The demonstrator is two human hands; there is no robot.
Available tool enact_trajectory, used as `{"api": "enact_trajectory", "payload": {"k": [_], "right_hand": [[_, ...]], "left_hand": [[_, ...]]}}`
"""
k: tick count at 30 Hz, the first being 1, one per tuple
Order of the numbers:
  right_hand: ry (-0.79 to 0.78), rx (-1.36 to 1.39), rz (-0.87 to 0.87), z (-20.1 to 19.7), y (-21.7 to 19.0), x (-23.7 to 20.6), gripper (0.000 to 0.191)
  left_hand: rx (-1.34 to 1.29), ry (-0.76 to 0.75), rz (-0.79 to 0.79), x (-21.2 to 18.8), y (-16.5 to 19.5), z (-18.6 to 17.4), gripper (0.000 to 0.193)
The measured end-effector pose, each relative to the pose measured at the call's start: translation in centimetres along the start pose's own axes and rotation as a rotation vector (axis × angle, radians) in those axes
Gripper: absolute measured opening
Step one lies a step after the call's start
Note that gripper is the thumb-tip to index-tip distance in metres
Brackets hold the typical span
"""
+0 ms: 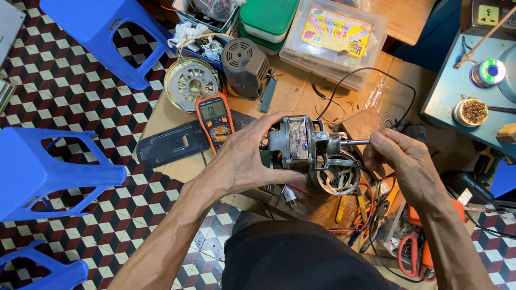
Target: The person repairs an electric motor from a blender base on a cluttered workbench. They disassemble the motor housing by hand, test components with a multimeter, unscrew parts using a cordless drill and screwdriver, and reassemble the motor housing over the motor.
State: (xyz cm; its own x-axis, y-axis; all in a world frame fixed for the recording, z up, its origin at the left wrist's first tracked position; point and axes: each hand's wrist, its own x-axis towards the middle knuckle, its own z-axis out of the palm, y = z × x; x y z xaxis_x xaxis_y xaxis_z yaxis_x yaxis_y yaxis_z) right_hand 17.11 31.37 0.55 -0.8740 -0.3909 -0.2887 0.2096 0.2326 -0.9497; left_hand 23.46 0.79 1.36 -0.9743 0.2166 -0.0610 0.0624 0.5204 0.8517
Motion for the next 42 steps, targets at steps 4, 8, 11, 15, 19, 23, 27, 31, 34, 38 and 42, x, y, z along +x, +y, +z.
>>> {"api": "enact_trajectory", "payload": {"k": [4, 8, 11, 15, 19, 23, 27, 31, 34, 38, 42], "right_hand": [[0.035, 0.016, 0.028, 0.6, 0.3, -0.1, 0.041], [0.073, 0.011, 0.057, 1.1, 0.4, -0.3, 0.044], [0.093, -0.002, 0.043, 0.9, 0.4, -0.3, 0.043], [0.044, 0.033, -0.02, 0.4, 0.5, 0.0, 0.041], [0.063, 0.01, 0.002, 0.5, 0.5, -0.1, 0.04], [0.074, 0.052, 0.042, 1.2, 0.2, -0.5, 0.04], [0.085, 0.059, 0.052, 1.5, -0.1, -0.6, 0.039], [0.095, 0.076, 0.044, 1.3, -0.1, -0.6, 0.04], [0.052, 0.097, 0.026, 0.8, -0.1, -0.3, 0.039], [0.068, 0.082, 0.065, 1.1, 0.3, -0.4, 0.039], [0.104, 0.043, 0.016, 1.7, 0.7, -0.2, 0.039]], "left_hand": [[0.024, 0.006, 0.017, 0.3, -0.2, 0.2, 0.112], [0.01, -0.004, -0.025, 0.2, 0.1, 0.0, 0.113], [-0.006, 0.008, -0.029, 0.0, 0.3, -0.3, 0.11], [-0.001, 0.011, -0.028, 0.0, 0.3, -0.3, 0.109], [-0.022, 0.004, -0.039, 0.1, 0.0, -0.1, 0.111], [0.019, 0.019, -0.002, 0.1, 0.0, -0.3, 0.112], [0.004, -0.009, -0.028, 0.2, 0.1, -0.6, 0.108], [0.023, -0.008, -0.039, 0.2, 0.0, -0.5, 0.108], [0.003, 0.001, -0.009, 0.3, -0.3, -0.4, 0.107], [0.038, -0.009, -0.002, 0.3, -0.6, -0.4, 0.114], [-0.006, 0.017, 0.033, 0.0, -0.7, -0.5, 0.108]]}}
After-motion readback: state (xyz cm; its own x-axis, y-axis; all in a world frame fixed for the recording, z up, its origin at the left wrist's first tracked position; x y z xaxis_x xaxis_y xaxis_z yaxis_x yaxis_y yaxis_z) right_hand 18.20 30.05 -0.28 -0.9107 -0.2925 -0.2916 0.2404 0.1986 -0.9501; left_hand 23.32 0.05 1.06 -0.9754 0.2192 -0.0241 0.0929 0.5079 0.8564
